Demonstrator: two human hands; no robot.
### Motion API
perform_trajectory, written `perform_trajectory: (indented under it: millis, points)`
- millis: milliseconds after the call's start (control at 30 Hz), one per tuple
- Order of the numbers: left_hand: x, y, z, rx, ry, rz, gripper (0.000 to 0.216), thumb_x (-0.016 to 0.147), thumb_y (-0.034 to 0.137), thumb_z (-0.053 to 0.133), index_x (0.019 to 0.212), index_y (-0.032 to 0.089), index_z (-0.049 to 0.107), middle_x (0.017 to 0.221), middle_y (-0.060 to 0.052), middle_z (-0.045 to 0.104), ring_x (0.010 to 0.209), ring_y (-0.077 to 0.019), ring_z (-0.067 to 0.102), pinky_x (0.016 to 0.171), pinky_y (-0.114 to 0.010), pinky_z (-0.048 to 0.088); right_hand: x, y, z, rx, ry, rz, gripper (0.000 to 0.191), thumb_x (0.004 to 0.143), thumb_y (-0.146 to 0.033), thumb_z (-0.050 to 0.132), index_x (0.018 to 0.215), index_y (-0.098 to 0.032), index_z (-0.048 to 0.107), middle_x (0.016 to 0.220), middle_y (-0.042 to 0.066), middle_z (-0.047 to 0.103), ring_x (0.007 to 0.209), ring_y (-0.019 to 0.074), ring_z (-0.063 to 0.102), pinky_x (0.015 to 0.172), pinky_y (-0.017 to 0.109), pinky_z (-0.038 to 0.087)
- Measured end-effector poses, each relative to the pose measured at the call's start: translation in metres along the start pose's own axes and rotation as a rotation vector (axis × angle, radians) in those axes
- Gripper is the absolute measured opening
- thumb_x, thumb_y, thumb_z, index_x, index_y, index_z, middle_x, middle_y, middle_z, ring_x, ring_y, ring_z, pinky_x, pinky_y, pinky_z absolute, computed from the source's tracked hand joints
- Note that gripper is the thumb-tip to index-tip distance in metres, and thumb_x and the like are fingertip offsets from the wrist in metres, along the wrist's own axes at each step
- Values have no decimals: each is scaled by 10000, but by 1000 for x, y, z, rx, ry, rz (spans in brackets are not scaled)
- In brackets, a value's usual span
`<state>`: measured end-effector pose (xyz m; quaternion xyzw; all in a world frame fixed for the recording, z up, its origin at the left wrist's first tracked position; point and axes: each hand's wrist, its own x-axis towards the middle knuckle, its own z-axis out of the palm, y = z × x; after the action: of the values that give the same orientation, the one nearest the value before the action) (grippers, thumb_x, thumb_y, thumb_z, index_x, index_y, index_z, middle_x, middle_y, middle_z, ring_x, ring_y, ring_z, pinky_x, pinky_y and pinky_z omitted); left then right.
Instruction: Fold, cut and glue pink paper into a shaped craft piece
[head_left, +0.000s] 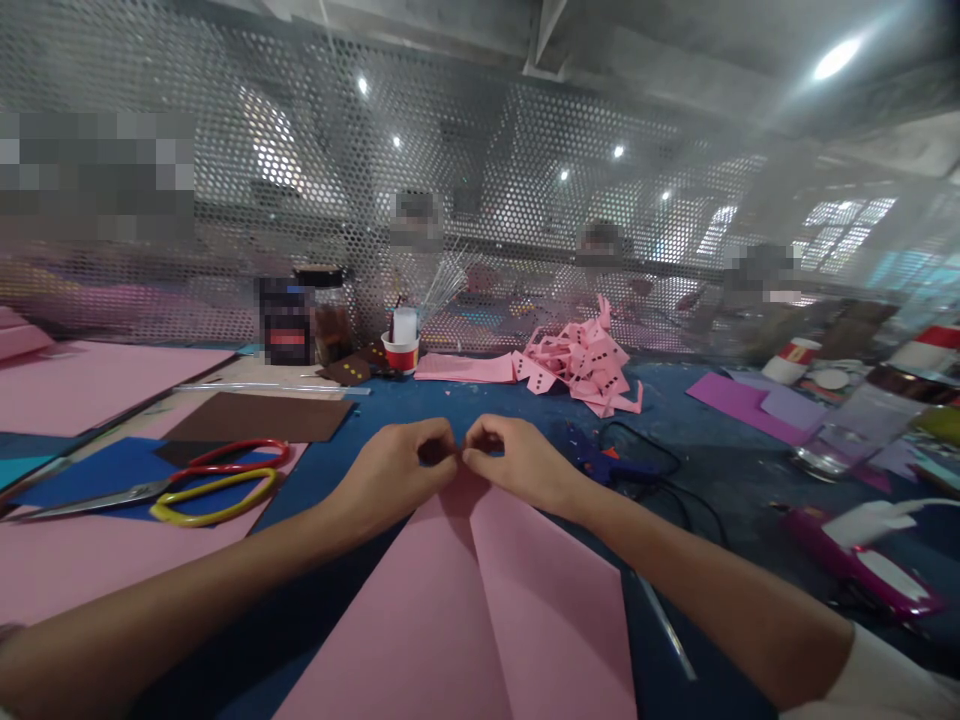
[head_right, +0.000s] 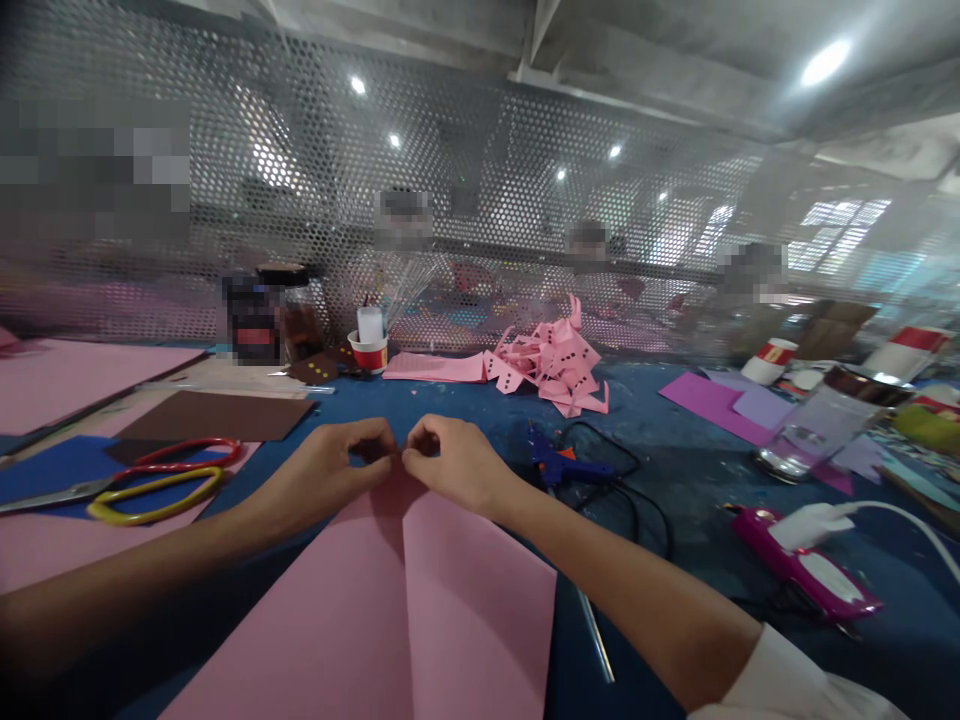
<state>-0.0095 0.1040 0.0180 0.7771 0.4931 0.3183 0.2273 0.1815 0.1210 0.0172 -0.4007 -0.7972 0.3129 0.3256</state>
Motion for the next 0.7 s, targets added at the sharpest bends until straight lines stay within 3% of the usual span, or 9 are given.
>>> perform_trajectory:
  millis: [300, 500, 700]
  points:
    - [4, -5, 2, -94, -15, -53, 114, 771, 244, 551, 756, 199, 654, 730, 34, 640, 719, -163, 571, 671, -279, 411, -1, -1, 1, -120, 39, 7, 56, 847, -179, 612, 835, -189, 666, 832, 14, 726, 786, 151, 653, 755, 276, 467]
    - [3, -5, 2, -125, -40, -52, 94, 757, 226, 554, 752, 195, 643, 712, 36, 619, 703, -160, 553, 645, -273, 399, -3, -4, 3, -88, 39, -20, 44, 821, -158, 615, 816, -188, 646, 801, -3, 697, 769, 141, 636, 747, 262, 459]
    - [1, -4, 2, -141, -5, -24, 91, 768, 212, 547, 737, 195, 631, 743, 28, 642, 752, -169, 581, 712, -286, 432, -2, 2, 7, -9, 57, -25, 30, 815, -178, 604, 792, -186, 622, 765, -19, 653, 728, 126, 594, 708, 249, 442]
